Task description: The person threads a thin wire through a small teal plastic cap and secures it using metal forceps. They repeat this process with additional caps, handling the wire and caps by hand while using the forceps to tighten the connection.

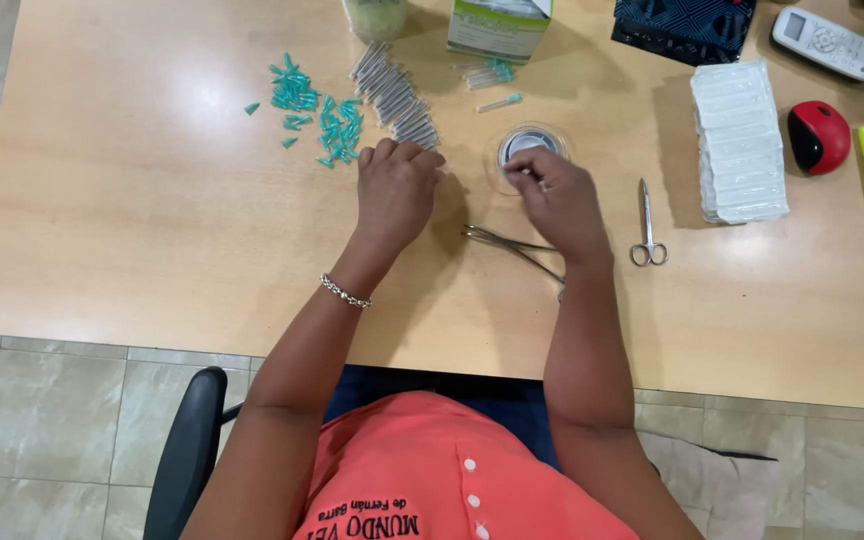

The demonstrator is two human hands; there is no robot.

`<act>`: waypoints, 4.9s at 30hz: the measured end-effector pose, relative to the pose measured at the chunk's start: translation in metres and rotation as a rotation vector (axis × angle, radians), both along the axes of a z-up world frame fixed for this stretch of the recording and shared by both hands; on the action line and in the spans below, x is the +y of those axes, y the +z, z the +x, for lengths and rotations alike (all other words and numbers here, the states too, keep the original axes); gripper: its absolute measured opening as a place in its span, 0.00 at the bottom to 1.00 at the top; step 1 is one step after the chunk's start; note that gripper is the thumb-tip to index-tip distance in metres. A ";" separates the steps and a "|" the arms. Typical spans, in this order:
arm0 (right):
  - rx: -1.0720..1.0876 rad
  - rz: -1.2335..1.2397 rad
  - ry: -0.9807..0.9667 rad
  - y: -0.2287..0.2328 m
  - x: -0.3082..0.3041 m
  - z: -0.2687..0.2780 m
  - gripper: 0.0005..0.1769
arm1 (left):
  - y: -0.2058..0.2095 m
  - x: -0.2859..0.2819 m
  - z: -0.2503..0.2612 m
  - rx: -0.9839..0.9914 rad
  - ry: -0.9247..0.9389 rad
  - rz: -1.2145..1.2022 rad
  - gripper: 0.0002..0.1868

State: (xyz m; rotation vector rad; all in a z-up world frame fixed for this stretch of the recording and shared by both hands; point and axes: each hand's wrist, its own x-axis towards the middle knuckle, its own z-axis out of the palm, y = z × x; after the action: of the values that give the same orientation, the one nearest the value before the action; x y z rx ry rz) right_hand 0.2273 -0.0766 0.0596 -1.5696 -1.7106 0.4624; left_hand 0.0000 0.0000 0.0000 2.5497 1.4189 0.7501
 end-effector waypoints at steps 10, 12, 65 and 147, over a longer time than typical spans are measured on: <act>-0.224 -0.124 0.048 0.000 0.003 -0.020 0.07 | -0.007 -0.003 -0.008 -0.114 -0.019 0.111 0.05; -0.262 0.148 -0.093 -0.032 0.010 0.006 0.11 | -0.004 -0.005 -0.011 -0.164 -0.040 0.090 0.06; 1.353 0.059 0.102 -0.009 0.007 0.015 0.17 | 0.059 -0.019 -0.033 -0.823 0.077 -0.111 0.04; -0.396 -0.493 -0.864 -0.014 -0.087 0.069 0.17 | -0.020 -0.030 0.059 -0.224 -0.200 0.277 0.09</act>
State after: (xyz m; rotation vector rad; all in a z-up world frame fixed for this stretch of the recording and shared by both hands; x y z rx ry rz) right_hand 0.2958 -0.1634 0.0457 -2.6932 -1.0227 0.1209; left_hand 0.0591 -0.0301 -0.0200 2.6457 1.0373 1.2237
